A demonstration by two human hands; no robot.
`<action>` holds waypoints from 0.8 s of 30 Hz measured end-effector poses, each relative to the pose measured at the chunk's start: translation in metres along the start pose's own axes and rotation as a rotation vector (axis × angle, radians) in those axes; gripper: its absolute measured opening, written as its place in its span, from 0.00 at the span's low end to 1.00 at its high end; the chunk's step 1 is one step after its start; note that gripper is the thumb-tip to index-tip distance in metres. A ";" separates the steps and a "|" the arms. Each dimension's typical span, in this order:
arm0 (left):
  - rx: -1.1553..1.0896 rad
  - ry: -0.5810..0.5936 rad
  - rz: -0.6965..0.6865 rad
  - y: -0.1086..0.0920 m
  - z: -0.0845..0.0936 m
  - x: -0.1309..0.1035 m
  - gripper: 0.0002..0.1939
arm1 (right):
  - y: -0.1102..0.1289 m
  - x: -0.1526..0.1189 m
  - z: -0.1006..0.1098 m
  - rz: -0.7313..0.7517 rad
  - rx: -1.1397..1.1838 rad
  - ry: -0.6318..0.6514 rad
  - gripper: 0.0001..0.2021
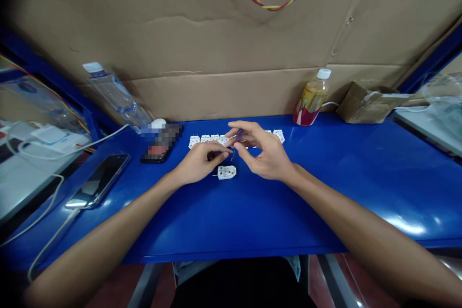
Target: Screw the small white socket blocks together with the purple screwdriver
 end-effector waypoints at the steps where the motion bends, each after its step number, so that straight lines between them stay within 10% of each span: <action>1: -0.016 0.018 -0.004 0.000 0.005 -0.002 0.13 | -0.001 0.000 0.001 -0.014 -0.007 -0.001 0.25; 8: -0.007 0.233 -0.068 -0.011 0.018 -0.014 0.15 | -0.008 -0.004 0.000 -0.106 0.036 0.014 0.24; 24: -0.049 0.217 -0.089 -0.008 0.012 -0.014 0.10 | -0.002 -0.008 -0.009 -0.100 0.100 0.113 0.22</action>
Point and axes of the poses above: each hand's wrist, its own x-axis towards the middle knuckle, its own z-axis out of the back of the hand, y = z × x, the point moved 5 cm from there along x, towards the middle knuckle, and after that the axes turned 12 degrees about x, right-handed, at the moved point
